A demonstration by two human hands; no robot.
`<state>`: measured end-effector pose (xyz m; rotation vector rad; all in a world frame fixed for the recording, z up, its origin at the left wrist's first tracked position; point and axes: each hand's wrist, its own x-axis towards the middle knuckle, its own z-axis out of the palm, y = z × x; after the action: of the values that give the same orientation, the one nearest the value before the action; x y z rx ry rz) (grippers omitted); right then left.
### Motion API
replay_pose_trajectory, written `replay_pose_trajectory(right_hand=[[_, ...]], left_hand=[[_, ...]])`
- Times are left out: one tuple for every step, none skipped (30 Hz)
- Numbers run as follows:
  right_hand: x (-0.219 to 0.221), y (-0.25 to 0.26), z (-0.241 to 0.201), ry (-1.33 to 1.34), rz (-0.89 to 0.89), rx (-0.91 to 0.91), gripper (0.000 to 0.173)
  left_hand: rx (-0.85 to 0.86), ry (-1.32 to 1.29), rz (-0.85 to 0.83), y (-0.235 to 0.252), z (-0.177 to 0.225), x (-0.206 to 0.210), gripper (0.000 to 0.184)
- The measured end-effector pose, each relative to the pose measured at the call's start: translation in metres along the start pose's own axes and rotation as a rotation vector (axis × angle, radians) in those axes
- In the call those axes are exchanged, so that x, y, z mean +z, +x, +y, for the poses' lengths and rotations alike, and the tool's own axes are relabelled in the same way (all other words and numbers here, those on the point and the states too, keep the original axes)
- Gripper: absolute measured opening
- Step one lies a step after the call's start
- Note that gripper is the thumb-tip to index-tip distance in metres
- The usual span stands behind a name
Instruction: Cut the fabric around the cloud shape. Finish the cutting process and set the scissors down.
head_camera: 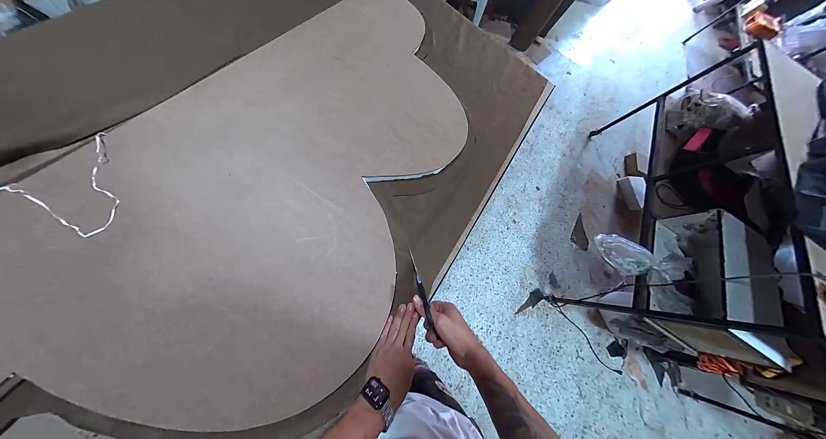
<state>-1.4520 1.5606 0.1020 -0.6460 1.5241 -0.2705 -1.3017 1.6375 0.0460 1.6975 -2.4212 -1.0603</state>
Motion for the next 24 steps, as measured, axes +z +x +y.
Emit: replay_pose_trajectory(right_hand=[[-0.001, 0.000, 0.000, 0.003, 0.019, -0.014, 0.043], [-0.001, 0.000, -0.001, 0.006, 0.032, -0.019, 0.043], [-0.002, 0.000, -0.003, 0.019, 0.040, -0.015, 0.045], [-0.002, -0.001, -0.007, 0.038, 0.036, -0.001, 0.047], [0.000, 0.000, -0.011, 0.058, 0.020, 0.018, 0.051], [0.002, 0.003, -0.015, 0.059, -0.005, 0.031, 0.054], [0.004, 0.006, -0.018, 0.047, -0.020, 0.031, 0.056], [0.006, 0.009, -0.019, 0.023, -0.014, 0.016, 0.057], [0.008, 0.011, -0.018, -0.006, 0.007, -0.006, 0.057], [0.009, 0.012, -0.017, -0.022, 0.037, -0.031, 0.056], [0.009, 0.013, -0.017, -0.023, 0.058, -0.048, 0.056], [0.008, 0.015, -0.018, -0.016, 0.063, -0.055, 0.056], [0.006, 0.016, -0.019, -0.003, 0.053, -0.052, 0.057], [0.005, 0.017, -0.020, 0.004, 0.026, -0.036, 0.058], [0.004, 0.019, -0.023, -0.002, -0.006, -0.017, 0.061], [0.003, 0.022, -0.027, -0.011, -0.026, -0.012, 0.063], [0.000, 0.026, -0.029, -0.015, -0.037, -0.025, 0.062], [-0.002, 0.029, -0.028, -0.006, -0.041, -0.044, 0.060], [-0.006, 0.031, -0.028, 0.014, -0.041, -0.060, 0.058], [-0.009, 0.032, -0.029, 0.025, -0.041, -0.066, 0.057], [-0.013, 0.033, -0.031, 0.027, -0.048, -0.056, 0.056], [-0.016, 0.033, -0.035, 0.014, -0.069, -0.037, 0.058], [-0.019, 0.034, -0.041, -0.009, -0.104, -0.011, 0.060], [-0.019, 0.037, -0.047, -0.038, -0.136, 0.014, 0.062]], left_hand=[[-0.005, -0.003, 0.004, 0.000, 0.001, 0.001, 0.093], [-0.006, -0.002, 0.006, 0.000, 0.000, 0.001, 0.093], [-0.008, -0.006, 0.005, 0.001, 0.000, 0.002, 0.093], [-0.012, -0.012, -0.002, 0.002, 0.000, 0.002, 0.093], [-0.015, -0.017, -0.004, 0.001, -0.001, 0.001, 0.092], [-0.016, -0.023, 0.002, 0.001, -0.001, 0.001, 0.091], [-0.011, -0.032, 0.018, 0.000, -0.001, 0.001, 0.090], [-0.004, -0.041, 0.025, -0.001, 0.000, 0.001, 0.089], [0.003, -0.048, 0.036, -0.001, 0.000, 0.002, 0.089], [0.010, -0.057, 0.049, -0.001, -0.001, 0.003, 0.090], [0.009, -0.064, 0.056, 0.001, -0.003, 0.003, 0.091], [0.005, -0.068, 0.056, 0.003, -0.005, 0.002, 0.092], [-0.001, -0.065, 0.052, 0.004, -0.004, 0.002, 0.093], [-0.011, -0.059, 0.030, 0.003, -0.003, 0.002, 0.094], [-0.025, -0.056, -0.005, 0.003, -0.002, 0.000, 0.093], [-0.036, -0.056, -0.021, 0.003, -0.001, -0.001, 0.092], [-0.044, -0.059, -0.030, 0.004, -0.001, -0.002, 0.091], [-0.051, -0.069, -0.029, 0.004, 0.000, -0.002, 0.089], [-0.060, -0.083, -0.023, 0.006, 0.000, -0.003, 0.088], [-0.074, -0.096, -0.020, 0.008, 0.000, -0.004, 0.086], [-0.092, -0.105, -0.032, 0.009, 0.002, -0.008, 0.084], [-0.111, -0.106, -0.060, 0.011, 0.005, -0.012, 0.081], [-0.128, -0.099, -0.088, 0.012, 0.007, -0.016, 0.079], [-0.142, -0.091, -0.116, 0.013, 0.010, -0.021, 0.077]])
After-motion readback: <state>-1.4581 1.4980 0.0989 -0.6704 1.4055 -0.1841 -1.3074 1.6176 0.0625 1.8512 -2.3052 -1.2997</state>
